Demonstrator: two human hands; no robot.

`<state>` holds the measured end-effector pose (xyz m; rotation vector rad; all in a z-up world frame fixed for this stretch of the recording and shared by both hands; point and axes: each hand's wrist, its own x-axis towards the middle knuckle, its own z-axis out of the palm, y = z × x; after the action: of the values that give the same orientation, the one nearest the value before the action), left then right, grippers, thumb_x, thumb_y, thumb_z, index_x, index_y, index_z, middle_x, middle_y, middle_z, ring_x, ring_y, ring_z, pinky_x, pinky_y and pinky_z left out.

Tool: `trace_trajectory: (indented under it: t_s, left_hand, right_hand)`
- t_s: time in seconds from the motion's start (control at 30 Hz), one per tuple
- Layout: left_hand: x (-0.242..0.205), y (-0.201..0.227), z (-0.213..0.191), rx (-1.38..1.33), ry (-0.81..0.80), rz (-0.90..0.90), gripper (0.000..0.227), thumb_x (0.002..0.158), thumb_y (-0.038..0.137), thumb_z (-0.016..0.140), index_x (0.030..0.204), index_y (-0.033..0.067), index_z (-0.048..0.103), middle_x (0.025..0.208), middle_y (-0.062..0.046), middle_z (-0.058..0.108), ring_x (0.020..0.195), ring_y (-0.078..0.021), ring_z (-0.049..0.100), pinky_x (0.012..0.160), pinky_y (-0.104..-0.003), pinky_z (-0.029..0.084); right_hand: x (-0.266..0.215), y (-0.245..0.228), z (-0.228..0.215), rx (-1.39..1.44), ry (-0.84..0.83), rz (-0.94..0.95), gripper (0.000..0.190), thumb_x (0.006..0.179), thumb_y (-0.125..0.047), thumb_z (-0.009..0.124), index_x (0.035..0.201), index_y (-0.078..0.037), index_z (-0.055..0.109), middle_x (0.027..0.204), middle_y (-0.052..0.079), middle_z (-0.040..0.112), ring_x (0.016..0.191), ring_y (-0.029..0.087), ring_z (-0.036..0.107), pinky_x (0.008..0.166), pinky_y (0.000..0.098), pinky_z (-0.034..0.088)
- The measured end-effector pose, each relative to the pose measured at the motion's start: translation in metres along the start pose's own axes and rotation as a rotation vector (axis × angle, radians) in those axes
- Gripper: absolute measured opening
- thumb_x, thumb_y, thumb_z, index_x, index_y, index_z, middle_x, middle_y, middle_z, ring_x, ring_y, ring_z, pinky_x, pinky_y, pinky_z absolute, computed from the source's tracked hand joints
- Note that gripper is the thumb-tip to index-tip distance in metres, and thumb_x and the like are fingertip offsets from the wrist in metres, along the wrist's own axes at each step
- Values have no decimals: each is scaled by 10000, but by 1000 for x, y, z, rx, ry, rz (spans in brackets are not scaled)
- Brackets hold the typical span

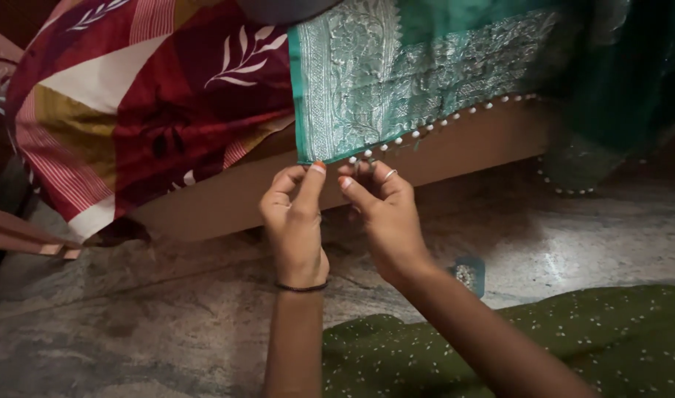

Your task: Threading decorative white beads onto the border of a green saree or fabric.

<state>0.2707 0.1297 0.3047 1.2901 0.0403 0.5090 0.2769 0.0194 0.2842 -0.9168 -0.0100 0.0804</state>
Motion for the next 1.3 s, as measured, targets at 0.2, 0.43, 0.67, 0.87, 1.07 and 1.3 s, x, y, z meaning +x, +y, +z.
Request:
trace_trajectory:
  t_s: [0.2,0.43,0.67,0.87,1.07,1.3]
  left_hand:
    - [-2,12,2,-81,11,-198,113,954,138,686,869,72,652,652,89,483,505,2,315,456,-204,223]
    - [0,8,0,-189,-40,-282,135,952,141,667,841,93,607,576,101,406,440,-3,266,416,-216,189]
    - [0,5,3,-173,-59,-244,134,958,151,664,851,89,613,591,94,442,449,2,291,419,-216,194]
    - [0,7,6,-130,15,-244,141,955,193,685,857,108,629,566,107,426,426,17,268,401,-206,173]
    - [-1,9,8,-90,-1,-254,155,954,197,710,862,90,645,606,103,478,441,22,276,414,-202,164]
    - [-2,7,6,-123,-12,-269,151,956,199,706,870,90,648,617,107,480,455,20,297,429,-201,185]
  right_hand:
    - [1,10,-1,-63,32,-72,69,957,-71,684,1025,-60,680,936,-24,670,803,49,571,678,225,456]
    - [0,15,2,51,-16,-155,68,963,-38,681,1029,-54,670,986,-24,676,900,44,611,796,216,498]
    - [-5,-2,9,21,49,24,74,948,-77,691,1021,-87,684,924,-64,667,777,9,552,639,196,415]
    - [-4,-3,8,48,43,61,75,938,-83,703,1012,-96,694,865,-73,646,708,11,510,592,206,391]
    - [-5,-2,5,22,43,36,63,942,-78,698,1004,-87,688,874,-61,651,722,14,529,605,204,400]
    - [-3,-3,3,29,62,136,56,936,-77,689,982,-103,673,888,-60,645,737,27,530,606,218,393]
